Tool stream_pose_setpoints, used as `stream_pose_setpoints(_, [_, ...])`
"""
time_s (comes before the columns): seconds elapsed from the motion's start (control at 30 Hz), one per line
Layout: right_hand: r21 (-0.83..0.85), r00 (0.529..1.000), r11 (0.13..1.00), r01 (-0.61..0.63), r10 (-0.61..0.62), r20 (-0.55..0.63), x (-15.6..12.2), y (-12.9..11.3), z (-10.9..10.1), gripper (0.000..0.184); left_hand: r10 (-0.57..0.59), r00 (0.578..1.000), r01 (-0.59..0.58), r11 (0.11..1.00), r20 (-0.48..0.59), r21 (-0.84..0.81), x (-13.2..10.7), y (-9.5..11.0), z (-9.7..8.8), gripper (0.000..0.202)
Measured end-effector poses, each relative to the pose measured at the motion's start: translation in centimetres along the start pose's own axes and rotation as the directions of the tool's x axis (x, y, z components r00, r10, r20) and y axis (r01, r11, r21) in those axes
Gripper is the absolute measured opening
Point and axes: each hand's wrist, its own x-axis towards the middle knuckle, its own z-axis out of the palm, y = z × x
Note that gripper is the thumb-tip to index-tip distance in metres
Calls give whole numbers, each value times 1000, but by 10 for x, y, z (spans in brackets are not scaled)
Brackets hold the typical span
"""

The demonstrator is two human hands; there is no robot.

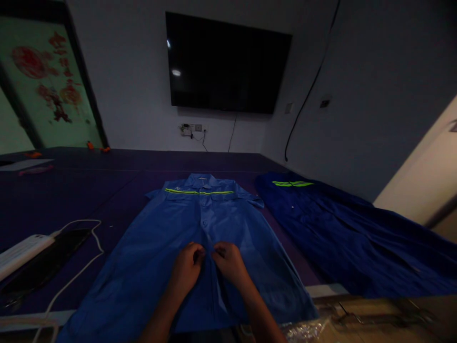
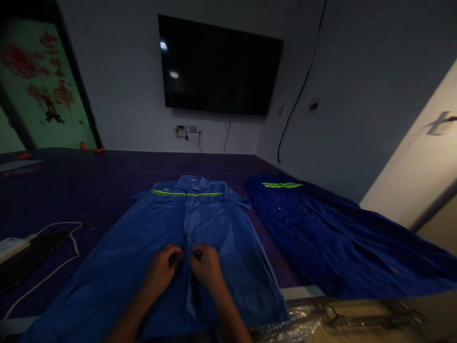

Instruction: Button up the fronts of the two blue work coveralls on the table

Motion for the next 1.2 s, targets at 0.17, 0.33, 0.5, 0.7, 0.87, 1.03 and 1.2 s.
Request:
stream_pose_setpoints(0.17, [124,1000,992,8,-4,-30,1,-3,2,21,-28,999,23,987,-33,-159,-2,-3,-3,17])
stream_pose_setpoints(0.33, [145,1000,989,-21,21,3,-2,0,3,37,-47,996,34,986,-78,-164,-2,-4,-2,17])
stream_pose_setpoints(0.5, [219,1000,975,24,-23,-7,-5,6,7,22,2,995,-14,992,-95,-123,-3,-5,1,14])
stream_pose_setpoints(0.7, [121,999,992,42,-39,-24,-4,5,6,15,28,996,-38,992,-88,-117,-2,-4,-1,13])
stream_pose_setpoints(0.87, [26,999,998,50,-50,-14,-3,-1,5,13,51,996,-60,990,-69,-126,0,-5,0,14])
stream_pose_setpoints(1.03, [-76,997,995,71,-74,-36,0,-7,8,12,60,994,-69,991,-87,-112,3,-7,0,14])
stream_pose_setpoints(1.2, [-165,991,982,94,-108,-75,-1,-7,11,9,32,996,-41,992,-82,-116,3,-10,0,15])
